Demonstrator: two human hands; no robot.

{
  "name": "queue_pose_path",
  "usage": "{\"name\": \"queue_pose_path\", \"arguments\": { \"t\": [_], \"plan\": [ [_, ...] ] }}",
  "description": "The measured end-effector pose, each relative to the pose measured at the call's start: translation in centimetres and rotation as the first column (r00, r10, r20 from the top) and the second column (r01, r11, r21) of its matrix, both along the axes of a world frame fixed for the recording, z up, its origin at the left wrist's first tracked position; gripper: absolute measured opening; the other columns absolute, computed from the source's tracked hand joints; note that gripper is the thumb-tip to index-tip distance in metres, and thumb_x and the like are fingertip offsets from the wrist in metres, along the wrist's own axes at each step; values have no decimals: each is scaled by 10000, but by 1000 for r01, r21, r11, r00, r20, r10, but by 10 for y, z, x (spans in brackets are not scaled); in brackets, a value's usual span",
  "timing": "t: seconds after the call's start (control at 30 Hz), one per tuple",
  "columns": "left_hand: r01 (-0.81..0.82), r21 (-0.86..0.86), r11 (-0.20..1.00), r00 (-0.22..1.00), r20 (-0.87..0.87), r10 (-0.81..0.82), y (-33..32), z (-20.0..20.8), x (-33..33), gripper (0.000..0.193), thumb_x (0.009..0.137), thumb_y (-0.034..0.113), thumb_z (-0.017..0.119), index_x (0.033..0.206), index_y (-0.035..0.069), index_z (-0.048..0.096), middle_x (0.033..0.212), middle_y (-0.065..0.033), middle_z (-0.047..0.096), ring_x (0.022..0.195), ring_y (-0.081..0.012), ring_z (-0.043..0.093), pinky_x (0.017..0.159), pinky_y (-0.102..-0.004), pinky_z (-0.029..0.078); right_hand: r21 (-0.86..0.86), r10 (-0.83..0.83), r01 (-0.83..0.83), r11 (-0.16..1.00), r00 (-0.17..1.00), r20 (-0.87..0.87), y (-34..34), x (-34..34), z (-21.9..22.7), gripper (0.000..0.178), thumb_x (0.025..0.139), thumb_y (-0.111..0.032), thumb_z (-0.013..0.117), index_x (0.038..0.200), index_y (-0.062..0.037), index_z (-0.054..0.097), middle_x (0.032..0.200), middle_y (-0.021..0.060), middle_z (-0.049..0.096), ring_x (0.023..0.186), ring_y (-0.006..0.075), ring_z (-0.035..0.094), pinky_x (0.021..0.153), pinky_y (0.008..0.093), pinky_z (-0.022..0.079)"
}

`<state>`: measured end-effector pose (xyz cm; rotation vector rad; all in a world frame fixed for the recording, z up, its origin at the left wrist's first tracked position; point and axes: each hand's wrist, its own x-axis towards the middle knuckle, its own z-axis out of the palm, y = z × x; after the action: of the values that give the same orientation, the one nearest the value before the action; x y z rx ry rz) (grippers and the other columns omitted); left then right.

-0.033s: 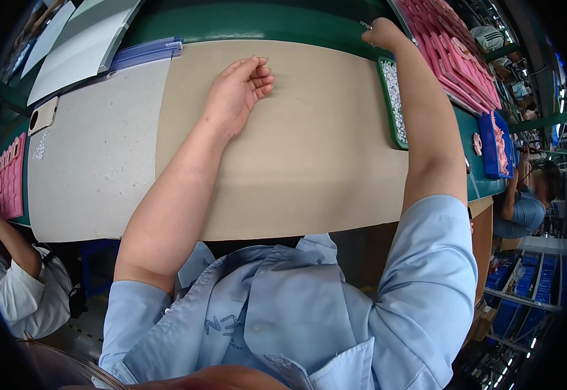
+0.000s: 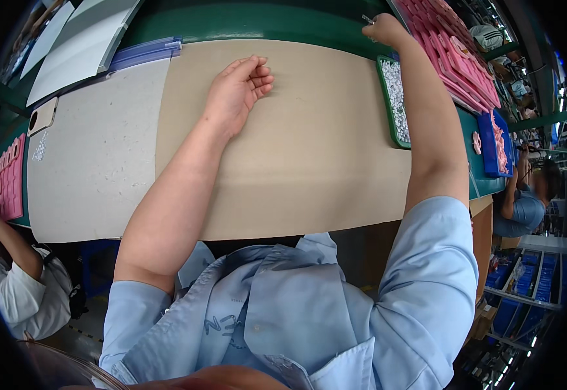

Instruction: Assembling handheld electronic devices by applying adhesive and installing components at a workstation.

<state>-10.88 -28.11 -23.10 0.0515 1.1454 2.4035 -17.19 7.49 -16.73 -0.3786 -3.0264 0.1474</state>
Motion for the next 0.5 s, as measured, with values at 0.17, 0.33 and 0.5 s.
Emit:
{"name": "queue_pose_path", "arguments": {
  "t": [0.17,0.33,0.5],
  "plan": [
    [-10,-3,1000,1000,-2,10,0,1,2,192,934,150,499,1008,-14,567,839,-77,579,753,-144,571,683,-244,481,-138,-48,43,989,998,-34,-3,45,31,428,806,-358,625,971,35,667,745,106,603,639,226,552,649,324,466],
    [10,40,999,1000,19,-11,-2,3,-2,196,929,143,497,1000,-26,566,821,-83,589,729,-154,579,662,-246,492,-330,-91,80,940,996,-18,-64,101,40,433,916,-396,516,1009,2,659,672,38,520,589,135,462,566,258,395],
    [-19,51,999,1000,26,17,-12,1,-4,212,942,152,494,1001,-37,569,847,-109,605,752,-175,596,708,-268,512,-423,96,-101,900,995,-34,-175,120,10,381,961,-368,477,1015,-42,667,663,-4,506,566,78,434,529,204,345]
  ]
}}
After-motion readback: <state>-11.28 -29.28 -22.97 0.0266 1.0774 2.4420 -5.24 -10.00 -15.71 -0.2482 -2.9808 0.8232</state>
